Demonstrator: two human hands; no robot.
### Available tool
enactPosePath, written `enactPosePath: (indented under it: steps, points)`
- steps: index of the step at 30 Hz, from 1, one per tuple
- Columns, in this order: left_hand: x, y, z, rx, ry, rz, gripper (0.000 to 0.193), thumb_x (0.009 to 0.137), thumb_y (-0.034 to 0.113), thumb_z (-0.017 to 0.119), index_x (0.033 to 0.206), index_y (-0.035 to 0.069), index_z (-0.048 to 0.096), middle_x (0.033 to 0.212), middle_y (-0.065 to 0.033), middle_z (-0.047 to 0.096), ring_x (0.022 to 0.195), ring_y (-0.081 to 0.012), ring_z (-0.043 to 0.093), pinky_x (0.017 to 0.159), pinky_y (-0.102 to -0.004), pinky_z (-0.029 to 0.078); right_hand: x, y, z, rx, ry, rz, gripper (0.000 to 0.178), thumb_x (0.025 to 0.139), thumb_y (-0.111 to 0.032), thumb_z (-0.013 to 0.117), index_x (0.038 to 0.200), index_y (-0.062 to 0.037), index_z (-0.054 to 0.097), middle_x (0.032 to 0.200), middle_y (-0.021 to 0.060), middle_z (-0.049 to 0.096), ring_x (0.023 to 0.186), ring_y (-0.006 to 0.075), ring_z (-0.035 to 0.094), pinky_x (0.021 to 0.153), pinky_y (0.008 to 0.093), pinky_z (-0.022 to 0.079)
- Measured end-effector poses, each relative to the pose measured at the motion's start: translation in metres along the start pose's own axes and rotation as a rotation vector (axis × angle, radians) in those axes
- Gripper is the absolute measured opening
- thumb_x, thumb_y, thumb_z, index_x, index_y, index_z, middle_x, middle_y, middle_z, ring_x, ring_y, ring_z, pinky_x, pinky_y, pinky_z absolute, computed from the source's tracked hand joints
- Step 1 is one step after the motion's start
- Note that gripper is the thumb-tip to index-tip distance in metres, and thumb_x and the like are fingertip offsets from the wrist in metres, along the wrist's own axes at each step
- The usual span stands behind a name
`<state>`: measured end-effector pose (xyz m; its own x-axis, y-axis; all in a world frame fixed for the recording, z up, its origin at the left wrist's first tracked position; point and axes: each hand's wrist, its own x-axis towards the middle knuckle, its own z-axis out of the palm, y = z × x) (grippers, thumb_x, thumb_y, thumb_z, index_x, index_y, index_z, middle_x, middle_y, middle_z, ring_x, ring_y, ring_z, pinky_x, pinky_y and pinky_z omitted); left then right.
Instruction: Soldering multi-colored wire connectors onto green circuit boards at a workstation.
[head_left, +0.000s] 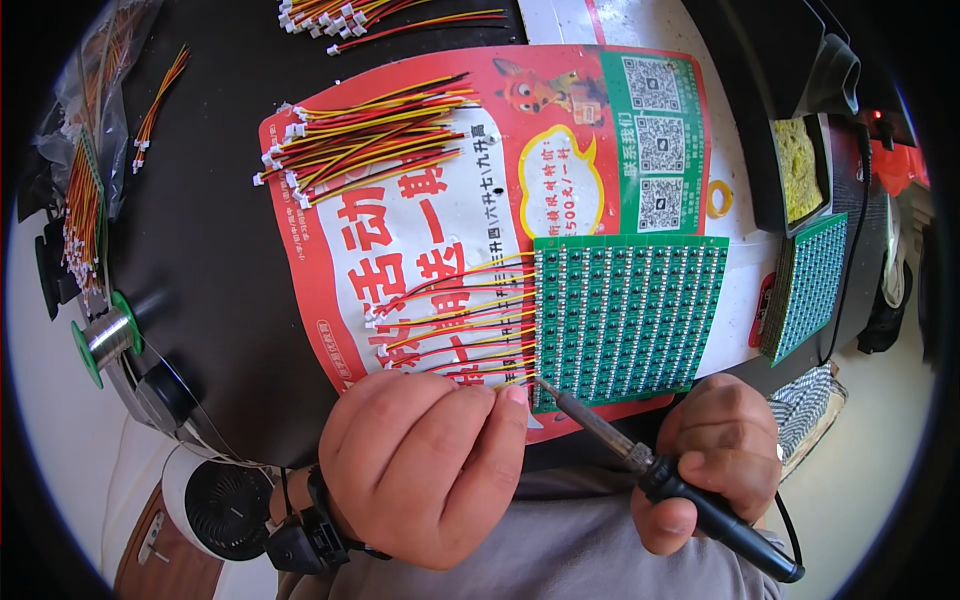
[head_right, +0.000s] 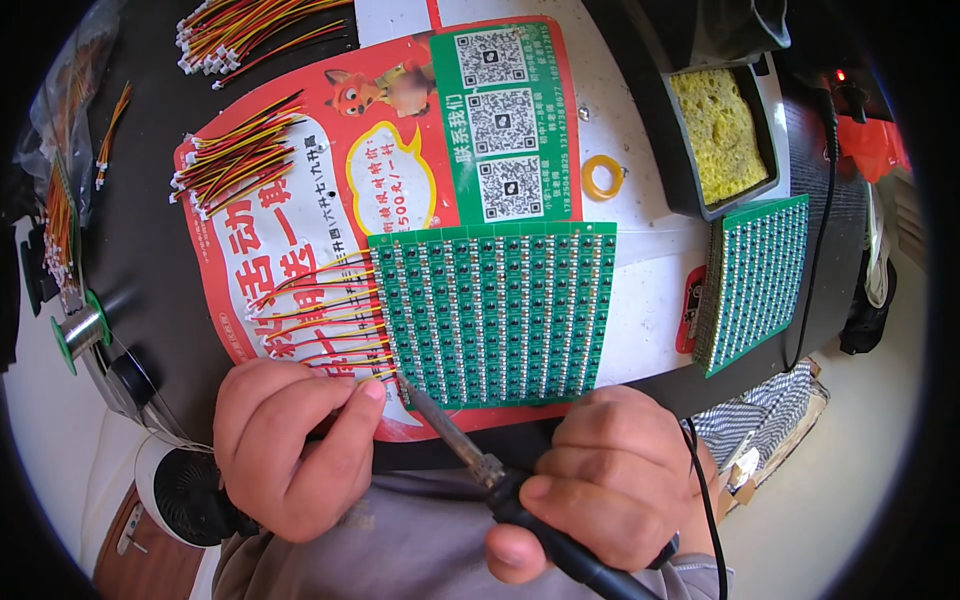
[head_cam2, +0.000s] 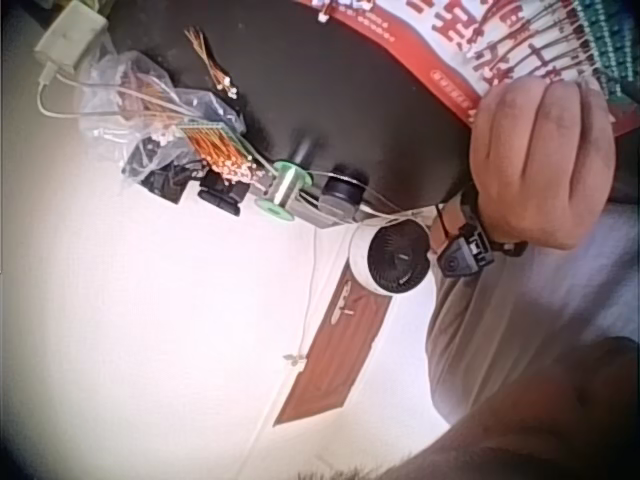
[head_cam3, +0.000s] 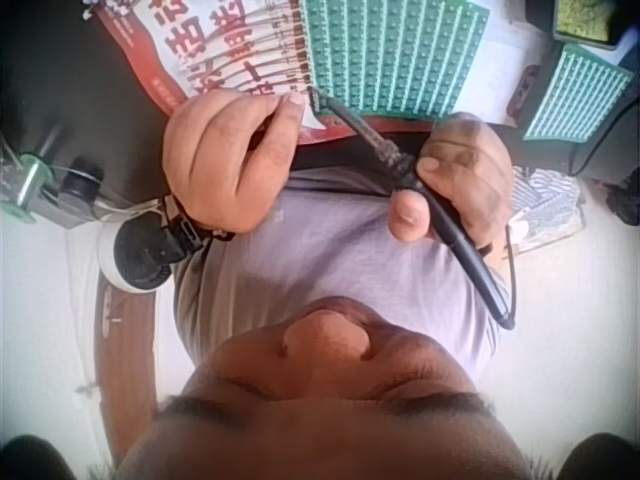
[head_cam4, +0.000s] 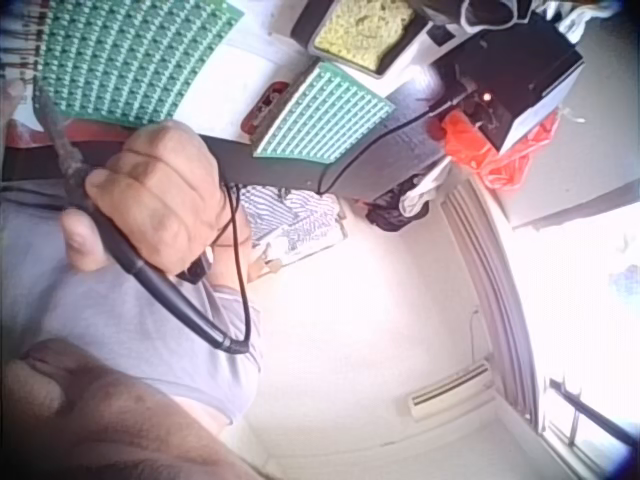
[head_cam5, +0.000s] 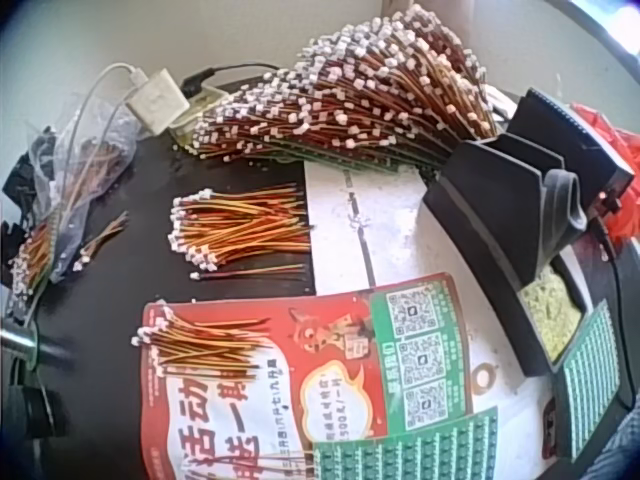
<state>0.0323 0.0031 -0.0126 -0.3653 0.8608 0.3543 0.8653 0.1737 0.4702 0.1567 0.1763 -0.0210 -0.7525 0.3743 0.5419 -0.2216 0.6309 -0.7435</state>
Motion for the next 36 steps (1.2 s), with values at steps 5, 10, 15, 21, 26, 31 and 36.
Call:
enactPosePath:
  steps: [5, 10, 15, 21, 26, 31, 36]
  points:
    - [-0.003, 0.0, 0.001, 0.015, 0.011, -0.004, 0.024, 0.068, -0.006, 0.073, 0.092, -0.003, 0.072, 0.084, -0.0104, 0.063, 0.069, -0.0232, 0.059, 0.055, -0.0344, 0.046, -0.002, 0.0, 0.002, 0.026, 0.041, 0.017, 0.033, 0.09, -0.034, 0.066, 0.088, -0.0058, 0.05, 0.06, -0.0004, 0.043, 0.05, 0.0119, 0.042, 0.042, 0.0273, 0.029]
    - [-0.001, 0.0, 0.0, 0.007, 0.005, -0.004, 0.024, 0.068, -0.006, 0.073, 0.092, -0.003, 0.072, 0.083, -0.0103, 0.063, 0.069, -0.0231, 0.059, 0.055, -0.0343, 0.046, -0.002, 0.0, -0.009, 0.056, -0.038, 0.024, 0.033, 0.089, -0.035, 0.067, 0.089, -0.0054, 0.051, 0.059, -0.0006, 0.043, 0.049, 0.0119, 0.041, 0.042, 0.0271, 0.028]
    - [-0.002, 0.0, 0.001, 0.006, 0.008, -0.002, 0.024, 0.069, -0.005, 0.074, 0.092, -0.003, 0.072, 0.083, -0.0101, 0.063, 0.069, -0.0231, 0.06, 0.055, -0.0341, 0.045, -0.001, 0.003, -0.014, 0.082, -0.104, -0.001, 0.034, 0.088, -0.034, 0.068, 0.089, -0.0047, 0.052, 0.058, -0.0008, 0.043, 0.049, 0.0112, 0.041, 0.041, 0.0261, 0.029]
    - [-0.001, -0.001, 0.0, 0.011, 0.004, 0.002, 0.024, 0.068, -0.005, 0.074, 0.092, -0.002, 0.072, 0.084, -0.0101, 0.063, 0.069, -0.0232, 0.06, 0.055, -0.034, 0.045, 0.0, 0.001, 0.0, 0.039, -0.004, -0.004, 0.034, 0.088, -0.035, 0.069, 0.088, -0.0045, 0.052, 0.058, -0.0007, 0.043, 0.049, 0.0109, 0.041, 0.039, 0.0252, 0.03]
    - [0.0, -0.001, -0.001, 0.001, 0.002, 0.005, 0.025, 0.068, -0.005, 0.073, 0.093, -0.002, 0.072, 0.084, -0.0102, 0.063, 0.07, -0.0232, 0.06, 0.055, -0.034, 0.046, 0.001, 0.0, -0.002, 0.041, -0.012, 0.004, 0.034, 0.088, -0.035, 0.069, 0.089, -0.0043, 0.052, 0.058, -0.0007, 0.044, 0.049, 0.0108, 0.042, 0.039, 0.0246, 0.031]
    - [-0.001, -0.002, 0.0, 0.005, 0.001, 0.004, 0.026, 0.068, -0.006, 0.072, 0.094, -0.003, 0.072, 0.085, -0.0103, 0.063, 0.07, -0.0234, 0.06, 0.056, -0.0343, 0.046, 0.001, 0.001, -0.001, 0.039, -0.025, 0.002, 0.035, 0.089, -0.035, 0.069, 0.089, -0.0043, 0.052, 0.058, -0.0008, 0.044, 0.049, 0.0109, 0.042, 0.039, 0.0243, 0.031]
    - [-0.001, -0.002, -0.001, 0.007, -0.012, 0.009, 0.026, 0.068, -0.005, 0.072, 0.094, -0.002, 0.072, 0.085, -0.0102, 0.063, 0.07, -0.0234, 0.06, 0.056, -0.0343, 0.046, 0.001, 0.0, -0.001, 0.034, -0.02, 0.006, 0.035, 0.089, -0.036, 0.069, 0.089, -0.0043, 0.052, 0.058, -0.0008, 0.044, 0.049, 0.011, 0.042, 0.039, 0.0244, 0.031]
